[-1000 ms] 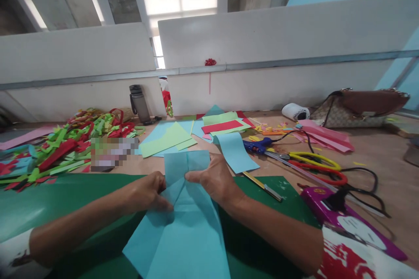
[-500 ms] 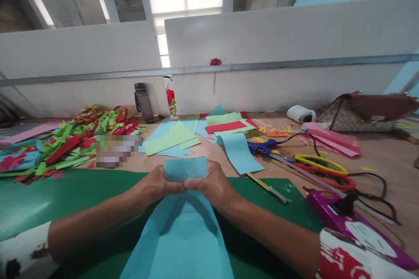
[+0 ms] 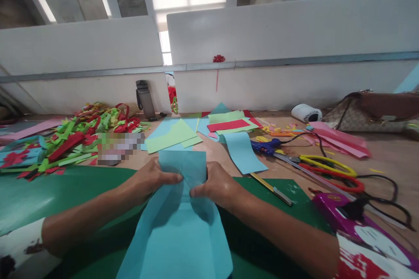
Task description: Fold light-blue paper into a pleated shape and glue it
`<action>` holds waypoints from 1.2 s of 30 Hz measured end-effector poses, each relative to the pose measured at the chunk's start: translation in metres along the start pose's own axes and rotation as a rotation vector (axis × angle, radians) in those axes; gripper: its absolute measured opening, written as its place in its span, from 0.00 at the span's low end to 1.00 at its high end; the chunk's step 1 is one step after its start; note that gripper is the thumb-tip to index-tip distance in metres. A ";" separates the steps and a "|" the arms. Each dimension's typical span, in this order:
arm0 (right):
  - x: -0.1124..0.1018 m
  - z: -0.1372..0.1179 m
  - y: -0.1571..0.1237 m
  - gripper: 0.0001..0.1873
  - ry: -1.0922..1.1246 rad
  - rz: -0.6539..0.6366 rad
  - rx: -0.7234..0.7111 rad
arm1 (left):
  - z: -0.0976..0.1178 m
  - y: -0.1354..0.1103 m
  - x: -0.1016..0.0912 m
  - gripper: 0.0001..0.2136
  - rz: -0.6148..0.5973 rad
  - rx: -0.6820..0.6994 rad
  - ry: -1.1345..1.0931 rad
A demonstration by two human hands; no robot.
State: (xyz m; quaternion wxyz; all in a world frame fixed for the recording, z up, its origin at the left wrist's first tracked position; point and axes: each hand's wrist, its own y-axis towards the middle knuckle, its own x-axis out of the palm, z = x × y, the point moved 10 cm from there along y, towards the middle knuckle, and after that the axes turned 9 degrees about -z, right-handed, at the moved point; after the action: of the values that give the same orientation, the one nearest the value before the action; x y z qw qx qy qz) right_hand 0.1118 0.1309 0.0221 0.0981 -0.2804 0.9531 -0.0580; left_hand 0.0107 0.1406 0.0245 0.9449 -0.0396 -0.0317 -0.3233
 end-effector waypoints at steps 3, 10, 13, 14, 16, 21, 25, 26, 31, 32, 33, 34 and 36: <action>0.003 0.006 0.001 0.15 -0.025 -0.081 0.035 | 0.002 -0.001 -0.005 0.10 0.016 -0.003 0.007; 0.007 0.006 -0.001 0.17 -0.159 -0.168 0.035 | 0.010 -0.003 -0.009 0.08 0.034 -0.015 0.034; 0.008 0.003 0.000 0.14 -0.098 -0.164 -0.013 | 0.007 -0.003 -0.007 0.09 0.030 -0.008 0.015; 0.007 0.001 0.001 0.13 -0.055 -0.146 -0.033 | 0.006 -0.002 -0.005 0.10 0.013 0.002 0.001; 0.003 -0.002 0.002 0.13 0.020 -0.092 -0.076 | 0.002 0.000 -0.001 0.13 -0.010 0.013 -0.025; -0.001 -0.003 0.000 0.16 0.095 -0.004 -0.091 | -0.013 0.003 0.002 0.20 -0.013 -0.033 -0.123; 0.000 -0.002 0.001 0.15 0.119 0.002 -0.107 | -0.019 0.002 0.003 0.21 0.001 -0.065 -0.161; -0.001 -0.002 0.001 0.14 0.114 0.009 -0.113 | -0.020 0.002 0.003 0.21 0.005 -0.073 -0.162; -0.003 -0.003 0.002 0.09 0.109 0.041 -0.139 | -0.022 0.001 0.002 0.20 0.034 -0.083 -0.190; -0.003 -0.003 0.002 0.09 0.114 0.044 -0.140 | -0.022 0.001 0.001 0.20 0.044 -0.085 -0.185; -0.003 -0.003 0.002 0.08 0.121 0.048 -0.138 | -0.022 0.001 0.000 0.19 0.058 -0.087 -0.170; -0.003 -0.002 0.002 0.08 0.132 0.052 -0.134 | -0.023 0.001 -0.002 0.18 0.076 -0.091 -0.149; -0.003 -0.001 0.001 0.08 0.155 0.057 -0.125 | -0.023 0.000 -0.006 0.16 0.110 -0.089 -0.110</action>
State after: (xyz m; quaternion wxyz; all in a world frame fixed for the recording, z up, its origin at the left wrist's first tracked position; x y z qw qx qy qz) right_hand 0.1135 0.1339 0.0230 0.0081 -0.2533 0.9672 -0.0173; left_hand 0.0071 0.1424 0.0016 0.9554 -0.1009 -0.0668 -0.2695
